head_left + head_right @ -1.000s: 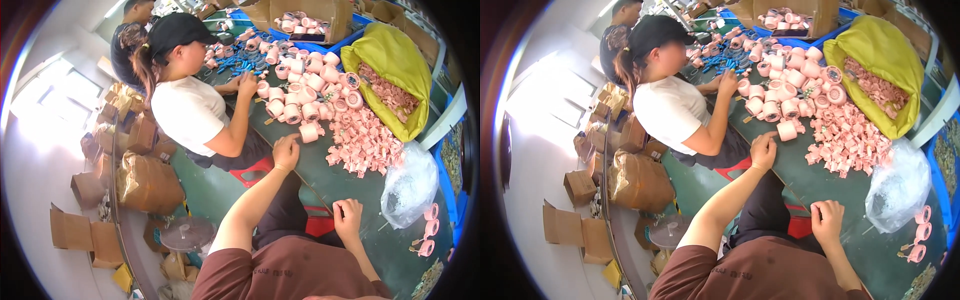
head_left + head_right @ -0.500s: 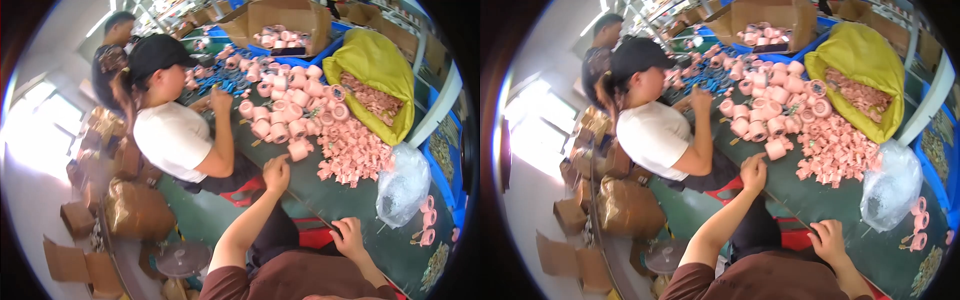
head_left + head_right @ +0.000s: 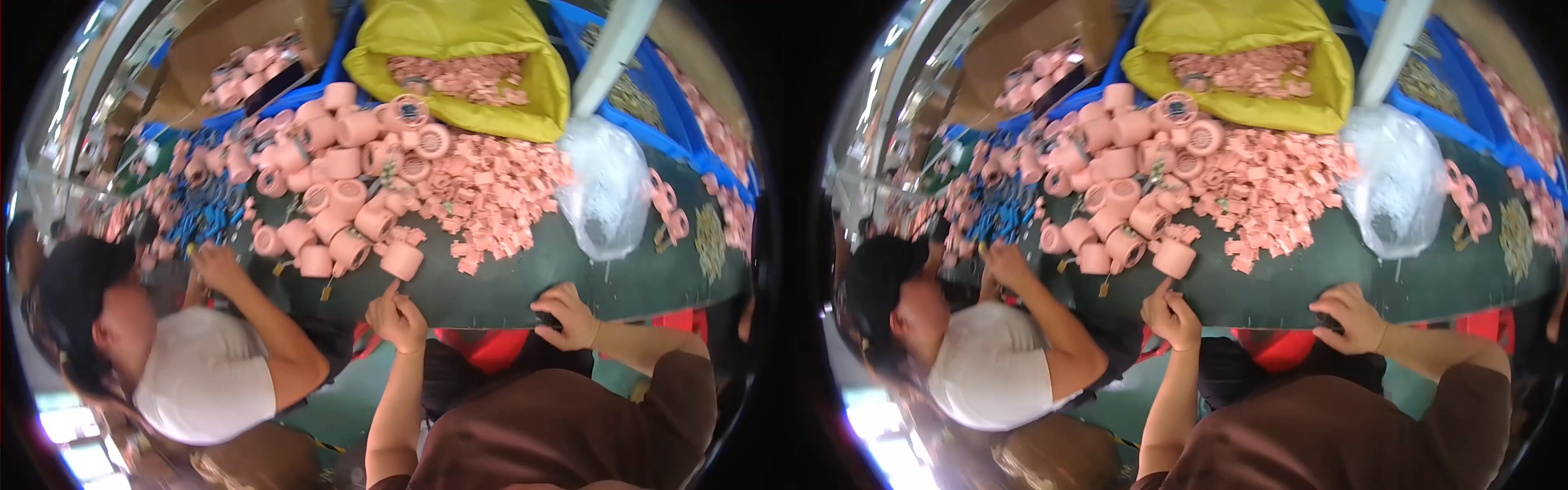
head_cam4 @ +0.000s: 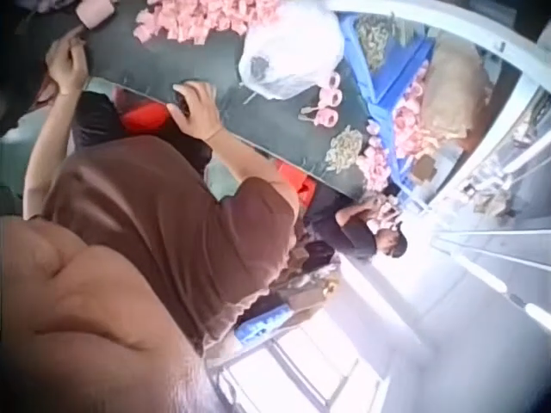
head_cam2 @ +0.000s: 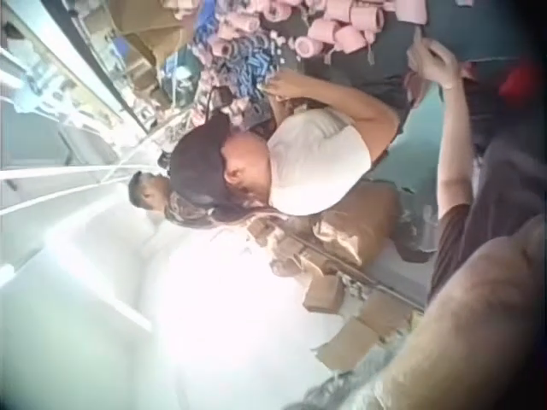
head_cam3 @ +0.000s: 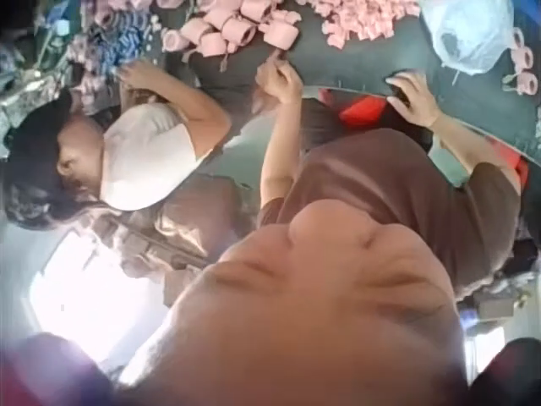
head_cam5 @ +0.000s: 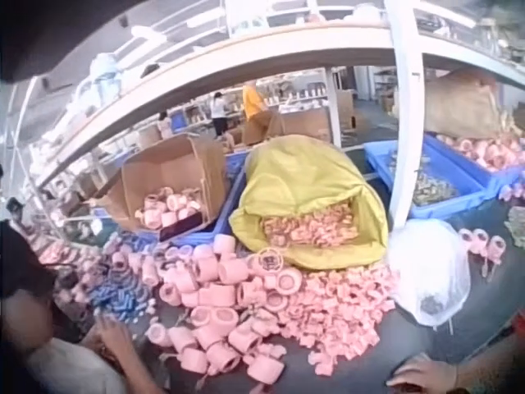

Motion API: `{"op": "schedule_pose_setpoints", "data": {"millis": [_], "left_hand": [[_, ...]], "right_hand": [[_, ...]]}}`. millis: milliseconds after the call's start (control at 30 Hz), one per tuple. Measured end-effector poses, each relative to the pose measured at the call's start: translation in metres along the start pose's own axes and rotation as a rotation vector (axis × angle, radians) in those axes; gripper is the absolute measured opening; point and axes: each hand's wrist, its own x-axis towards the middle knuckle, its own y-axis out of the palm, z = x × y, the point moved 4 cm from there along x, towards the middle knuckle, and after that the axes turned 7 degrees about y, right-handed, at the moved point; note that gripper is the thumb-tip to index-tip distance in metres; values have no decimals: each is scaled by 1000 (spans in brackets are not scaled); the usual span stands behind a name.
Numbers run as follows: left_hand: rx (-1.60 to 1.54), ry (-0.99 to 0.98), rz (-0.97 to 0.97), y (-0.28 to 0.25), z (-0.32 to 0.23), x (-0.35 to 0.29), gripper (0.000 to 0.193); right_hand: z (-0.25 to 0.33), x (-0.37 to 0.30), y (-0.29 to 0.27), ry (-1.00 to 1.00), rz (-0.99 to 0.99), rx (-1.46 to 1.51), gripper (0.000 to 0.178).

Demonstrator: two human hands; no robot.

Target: The person assembles electronic components by hand, fitting grey rings onto pink housings and inserting small circuit boards into them.

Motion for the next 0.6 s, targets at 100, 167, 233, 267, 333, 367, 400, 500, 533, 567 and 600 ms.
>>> {"op": "schedule_pose_setpoints", "data": {"millis": [100, 167, 233, 267, 333, 367, 400, 500, 533, 567, 600], "left_hand": [[-6, 40, 37, 0, 3, 2, 22], [58, 78, 49, 2, -10, 7, 24], [50, 90, 107, 6, -15, 7, 22], [32, 90, 124, 6, -15, 8, 21], [44, 33, 174, 3, -12, 6, 19], [90, 77, 184, -2, -13, 8, 17], [72, 53, 199, -6, -14, 8, 17], [42, 27, 233, -3, -12, 4, 17], [29, 1, 257, -2, -13, 4, 18], [20, -28, 282, -2, -13, 3, 19], [17, -68, 334, -2, -10, 1, 18]], "right_hand": [[-2, 1, 3, 132, -145, -48, 40], [-7, -4, -1, 298, -299, -83, 35], [-6, -11, -7, 405, -451, -111, 31], [-6, -12, -6, 402, -520, -150, 29], [-10, -10, 4, 444, -472, -208, 29], [-9, -6, 8, 417, -487, -235, 28], [-6, -4, 9, 381, -496, -259, 27], [-1, -6, 7, 412, -422, -316, 25], [1, -9, 7, 430, -401, -340, 26], [1, -11, 6, 440, -416, -341, 26], [1, -11, 8, 440, -390, -382, 26]]}}
